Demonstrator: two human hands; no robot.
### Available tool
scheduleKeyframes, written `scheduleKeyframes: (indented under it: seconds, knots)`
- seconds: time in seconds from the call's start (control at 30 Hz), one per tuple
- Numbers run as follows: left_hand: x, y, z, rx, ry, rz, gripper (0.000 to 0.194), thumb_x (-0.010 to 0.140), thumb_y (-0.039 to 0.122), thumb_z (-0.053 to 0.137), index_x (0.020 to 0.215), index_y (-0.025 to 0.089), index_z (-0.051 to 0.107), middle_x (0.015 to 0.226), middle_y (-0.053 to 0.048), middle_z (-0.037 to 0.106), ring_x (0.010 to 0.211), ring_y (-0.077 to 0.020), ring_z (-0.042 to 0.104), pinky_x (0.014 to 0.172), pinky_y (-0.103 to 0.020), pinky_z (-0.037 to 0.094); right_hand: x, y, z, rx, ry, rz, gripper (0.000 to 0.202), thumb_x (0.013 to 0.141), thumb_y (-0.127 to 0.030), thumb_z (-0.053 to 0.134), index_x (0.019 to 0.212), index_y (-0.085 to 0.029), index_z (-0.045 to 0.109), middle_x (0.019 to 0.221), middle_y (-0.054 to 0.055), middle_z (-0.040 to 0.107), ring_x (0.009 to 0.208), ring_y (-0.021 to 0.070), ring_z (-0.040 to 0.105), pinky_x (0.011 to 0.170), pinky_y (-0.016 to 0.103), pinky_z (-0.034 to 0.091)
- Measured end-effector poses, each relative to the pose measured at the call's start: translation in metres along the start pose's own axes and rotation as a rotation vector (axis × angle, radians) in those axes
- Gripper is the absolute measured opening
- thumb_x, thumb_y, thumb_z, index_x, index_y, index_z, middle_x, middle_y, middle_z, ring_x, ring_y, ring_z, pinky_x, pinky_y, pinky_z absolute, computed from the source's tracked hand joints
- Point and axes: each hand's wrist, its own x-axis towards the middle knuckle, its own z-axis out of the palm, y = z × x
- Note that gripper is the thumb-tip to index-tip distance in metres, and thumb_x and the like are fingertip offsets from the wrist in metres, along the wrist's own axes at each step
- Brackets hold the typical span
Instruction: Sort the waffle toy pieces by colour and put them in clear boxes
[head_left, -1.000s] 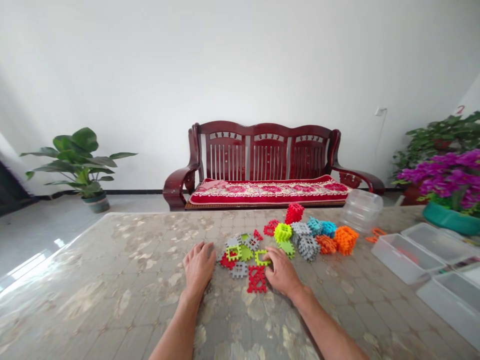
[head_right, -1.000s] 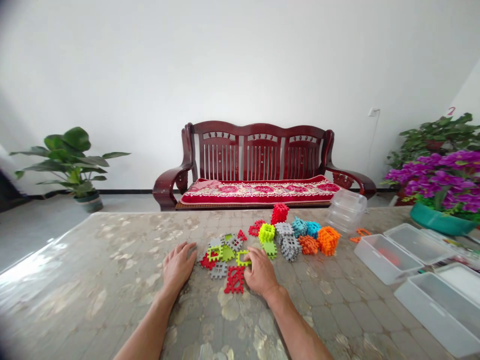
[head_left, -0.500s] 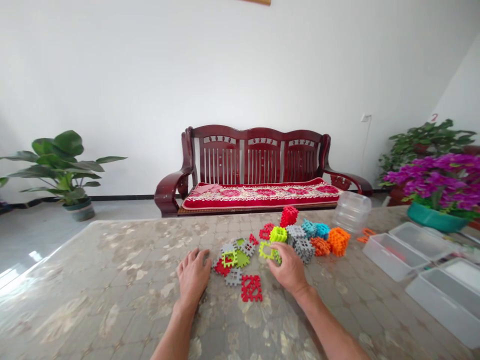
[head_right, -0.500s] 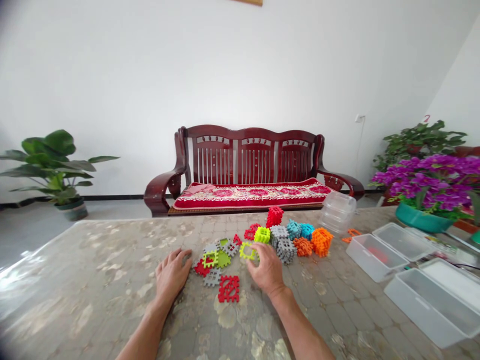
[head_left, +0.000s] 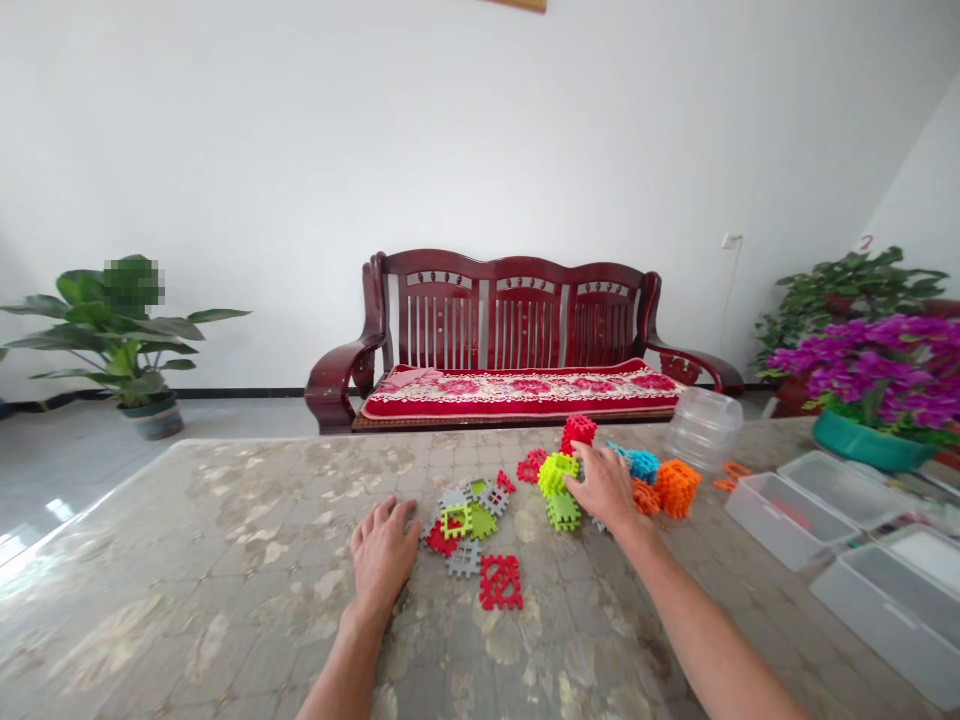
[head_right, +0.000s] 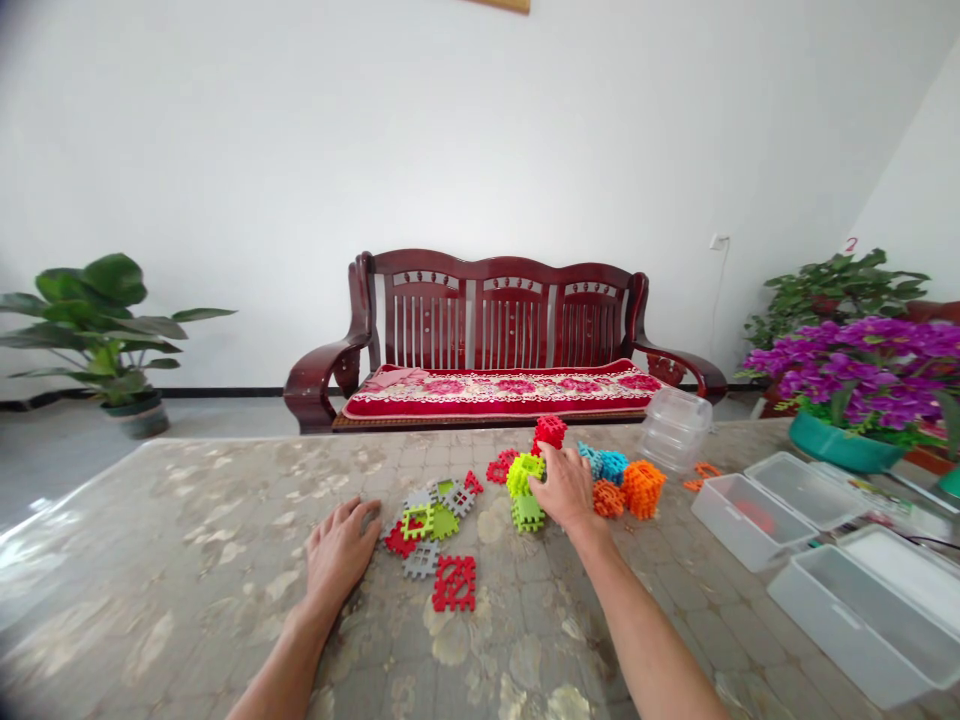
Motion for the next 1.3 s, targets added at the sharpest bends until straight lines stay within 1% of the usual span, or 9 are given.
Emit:
scheduleKeyframes:
  seconds: [0.27,0.37,0.57,0.83,1.0,1.07,1.17,1.23,1.3]
  knots:
    - [-0.001,0.001,-0.001,0.019,0.003,0.011,0.039,0.092,0.033,0.042,0.123,0.028,0.065,0.139,-0.007,0.057,0.129,-0.0273,0.048,0.108,-0.045,0.033,0.009,0.002,0.003,-0.049,-0.078,-0.134,0.069,0.072,-0.034,0.067,0.138,-0.020,0.049,0.131,0.010,0.061,0.129,0.0294,0.039,0.107,0.042,0.021]
    - [-0.001,0.001,-0.002,0.028,-0.002,0.007,0.039,0.092,0.032,0.043,0.124,0.028,0.064,0.139,-0.007,0.056,0.129,-0.0270,0.048,0.109,-0.045,0.032,0.016,0.001,0.002,-0.072,-0.139,-0.192,0.074,0.070,-0.034,0.067,0.140,-0.018,0.048,0.129,0.010,0.063,0.130,0.0303,0.038,0.109,0.042,0.017]
    - [-0.001,0.003,-0.004,0.033,-0.022,-0.006,0.039,0.092,0.032,0.043,0.125,0.028,0.063,0.140,-0.007,0.056,0.131,-0.0269,0.046,0.109,-0.044,0.031,0.024,-0.006,-0.004,-0.106,-0.241,-0.225,0.070,0.071,-0.026,0.062,0.139,-0.020,0.048,0.116,0.010,0.069,0.114,0.0293,0.047,0.096,0.041,0.028]
    - [-0.002,0.002,-0.003,0.009,0.001,-0.003,0.038,0.090,0.032,0.045,0.122,0.029,0.065,0.139,-0.006,0.057,0.130,-0.0270,0.047,0.109,-0.044,0.031,0.030,-0.009,0.006,-0.080,-0.216,-0.237,0.069,0.070,-0.022,0.062,0.137,-0.023,0.050,0.113,0.010,0.070,0.109,0.0289,0.051,0.094,0.040,0.031]
    - [-0.002,0.003,-0.004,0.006,-0.014,-0.010,0.039,0.091,0.032,0.044,0.124,0.028,0.064,0.140,-0.007,0.056,0.129,-0.0271,0.047,0.109,-0.044,0.031,0.031,-0.012,0.000,-0.055,-0.199,-0.245,0.070,0.070,-0.023,0.064,0.139,-0.022,0.050,0.115,0.011,0.069,0.111,0.0294,0.051,0.095,0.041,0.031]
    - [-0.001,0.003,-0.004,0.008,-0.020,-0.009,0.039,0.091,0.032,0.044,0.124,0.028,0.064,0.140,-0.007,0.056,0.130,-0.0274,0.047,0.109,-0.044,0.031,0.026,-0.020,-0.003,-0.014,-0.162,-0.242,0.066,0.072,-0.024,0.065,0.136,-0.023,0.052,0.119,0.010,0.067,0.112,0.0285,0.051,0.095,0.040,0.033]
    - [-0.001,0.003,-0.004,0.011,-0.022,-0.011,0.040,0.091,0.031,0.043,0.126,0.028,0.063,0.140,-0.007,0.055,0.130,-0.0274,0.047,0.109,-0.045,0.030,0.007,-0.044,0.000,0.118,-0.160,-0.276,0.045,0.077,-0.021,0.063,0.122,-0.025,0.062,0.114,0.005,0.069,0.106,0.0241,0.054,0.093,0.036,0.037]
    - [-0.002,0.003,-0.003,0.010,-0.024,-0.013,0.040,0.091,0.032,0.043,0.126,0.028,0.062,0.141,-0.007,0.055,0.130,-0.0269,0.047,0.109,-0.044,0.030,-0.010,-0.063,0.007,0.216,-0.216,-0.379,0.031,0.078,-0.019,0.063,0.109,-0.026,0.068,0.107,0.001,0.071,0.102,0.0209,0.056,0.093,0.033,0.039]
    - [-0.002,0.003,-0.003,0.010,-0.027,-0.013,0.040,0.091,0.032,0.043,0.126,0.029,0.062,0.141,-0.007,0.054,0.131,-0.0267,0.045,0.110,-0.044,0.030,-0.026,-0.081,0.017,0.261,-0.236,-0.480,0.030,0.079,-0.019,0.065,0.107,-0.027,0.068,0.108,0.000,0.069,0.103,0.0199,0.056,0.094,0.033,0.040]
